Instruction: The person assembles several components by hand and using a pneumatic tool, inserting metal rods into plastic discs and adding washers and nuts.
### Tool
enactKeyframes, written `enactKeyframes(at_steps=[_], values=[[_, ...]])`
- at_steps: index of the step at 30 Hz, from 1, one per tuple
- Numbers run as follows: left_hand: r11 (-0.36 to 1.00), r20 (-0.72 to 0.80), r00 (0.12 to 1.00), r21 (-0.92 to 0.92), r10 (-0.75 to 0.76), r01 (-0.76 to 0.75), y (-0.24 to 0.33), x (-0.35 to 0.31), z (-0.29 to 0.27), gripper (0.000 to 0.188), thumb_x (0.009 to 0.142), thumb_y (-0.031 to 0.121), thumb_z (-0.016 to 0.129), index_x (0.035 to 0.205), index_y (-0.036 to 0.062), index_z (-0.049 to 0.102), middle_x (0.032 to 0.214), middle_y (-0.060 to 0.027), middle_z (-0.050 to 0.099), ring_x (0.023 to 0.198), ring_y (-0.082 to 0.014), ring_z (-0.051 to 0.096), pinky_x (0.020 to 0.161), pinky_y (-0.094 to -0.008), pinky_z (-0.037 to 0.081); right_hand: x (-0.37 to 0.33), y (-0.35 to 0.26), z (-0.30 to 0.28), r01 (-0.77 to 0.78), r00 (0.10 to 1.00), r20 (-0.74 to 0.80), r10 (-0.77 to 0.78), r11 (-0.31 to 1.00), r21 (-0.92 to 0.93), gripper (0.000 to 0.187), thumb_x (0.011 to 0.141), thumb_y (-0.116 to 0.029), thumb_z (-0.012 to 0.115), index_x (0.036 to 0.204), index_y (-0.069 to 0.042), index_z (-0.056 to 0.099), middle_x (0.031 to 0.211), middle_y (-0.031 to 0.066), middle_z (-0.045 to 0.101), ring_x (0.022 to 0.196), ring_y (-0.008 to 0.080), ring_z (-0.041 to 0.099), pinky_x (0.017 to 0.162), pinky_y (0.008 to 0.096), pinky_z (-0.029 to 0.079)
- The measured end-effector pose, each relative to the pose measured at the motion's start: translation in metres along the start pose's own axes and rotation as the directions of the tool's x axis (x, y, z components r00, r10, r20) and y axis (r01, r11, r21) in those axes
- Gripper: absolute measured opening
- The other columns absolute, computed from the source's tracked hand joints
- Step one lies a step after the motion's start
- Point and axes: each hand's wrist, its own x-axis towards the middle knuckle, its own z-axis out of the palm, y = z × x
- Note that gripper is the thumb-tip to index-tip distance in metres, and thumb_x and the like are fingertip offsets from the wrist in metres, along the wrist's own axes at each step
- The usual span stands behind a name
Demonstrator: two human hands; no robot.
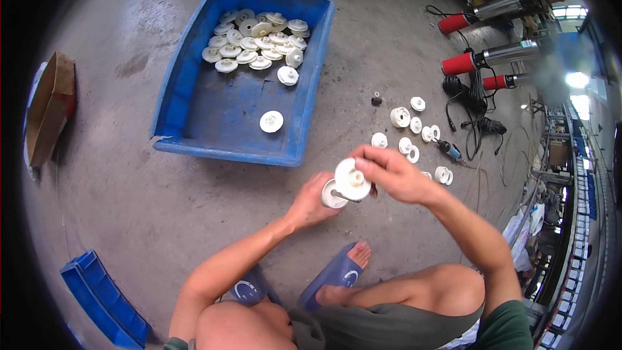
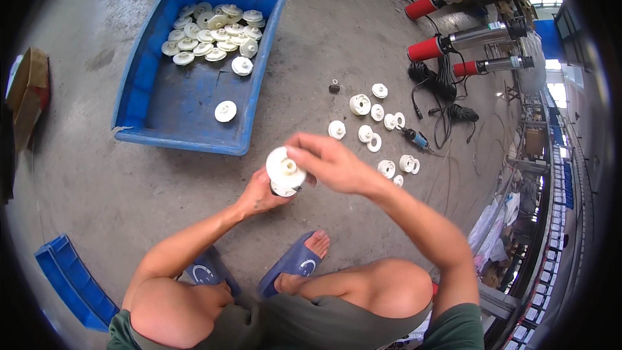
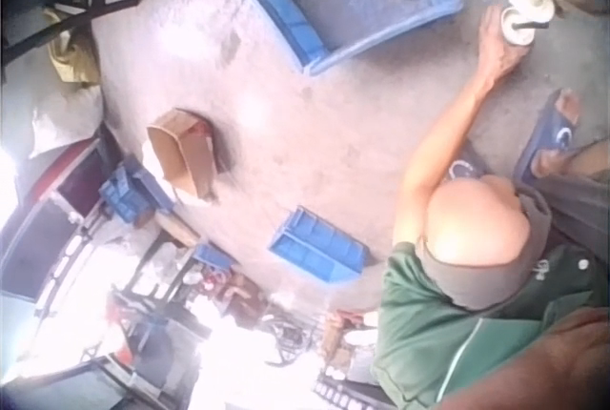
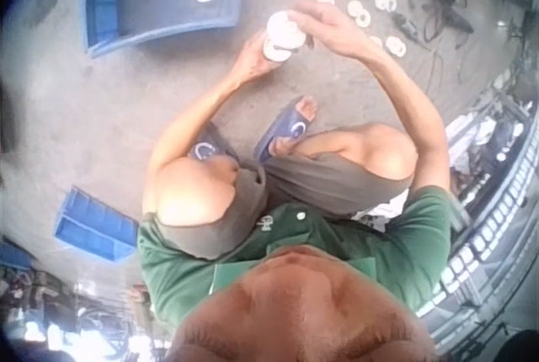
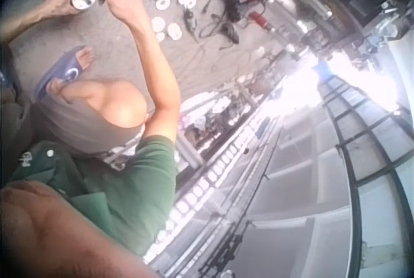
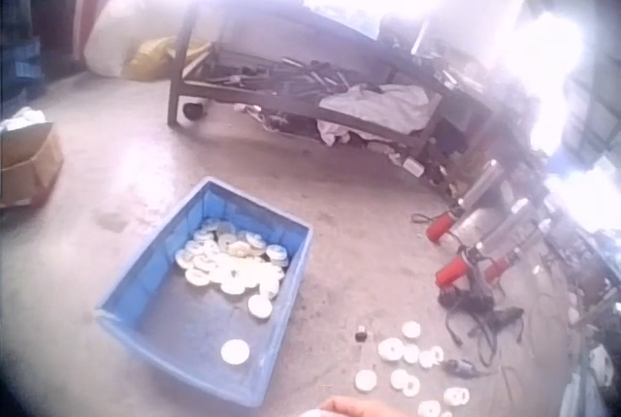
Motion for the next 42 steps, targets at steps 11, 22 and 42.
enactKeyframes(at_steps=[11,22,42], values=[[0.998,0.051,0.998,0.062,-0.035,0.031,0.002,0.009,0.005,0.060,0.067,0.008,0.084,0.123,0.0061,0.063,0.116,-0.0156,0.068,0.111,-0.0350,0.068,0.096,-0.0426,0.055,-0.036,0.100,0.008,0.030,0.994,-0.098,0.050,0.734,0.678,0.037,0.112,-0.038,0.052,0.122,-0.004,0.063,0.099,0.0025,0.064,0.078,0.0120,0.056,0.065,0.0313,0.047],[0.996,0.064,0.997,0.086,-0.042,0.036,0.000,0.010,0.001,0.061,0.066,0.011,0.084,0.123,0.0065,0.062,0.116,-0.0137,0.068,0.114,-0.0364,0.066,0.099,-0.0439,0.053,-0.038,0.080,0.006,0.115,0.980,-0.184,-0.081,0.977,0.181,0.031,0.114,-0.029,0.052,0.125,-0.002,0.063,0.106,-0.0013,0.066,0.095,0.0055,0.058,0.081,0.0246,0.049],[0.991,0.055,0.991,0.070,-0.119,0.115,0.003,0.008,0.000,0.058,0.068,0.012,0.086,0.121,0.0036,0.064,0.116,-0.0188,0.068,0.111,-0.0401,0.066,0.095,-0.0464,0.053,-0.044,0.062,0.021,0.298,0.845,-0.272,-0.460,0.828,-0.475,0.020,0.103,-0.015,0.062,0.112,0.002,0.068,0.097,0.0164,0.067,0.084,0.0314,0.066,0.074,0.0367,0.052]])
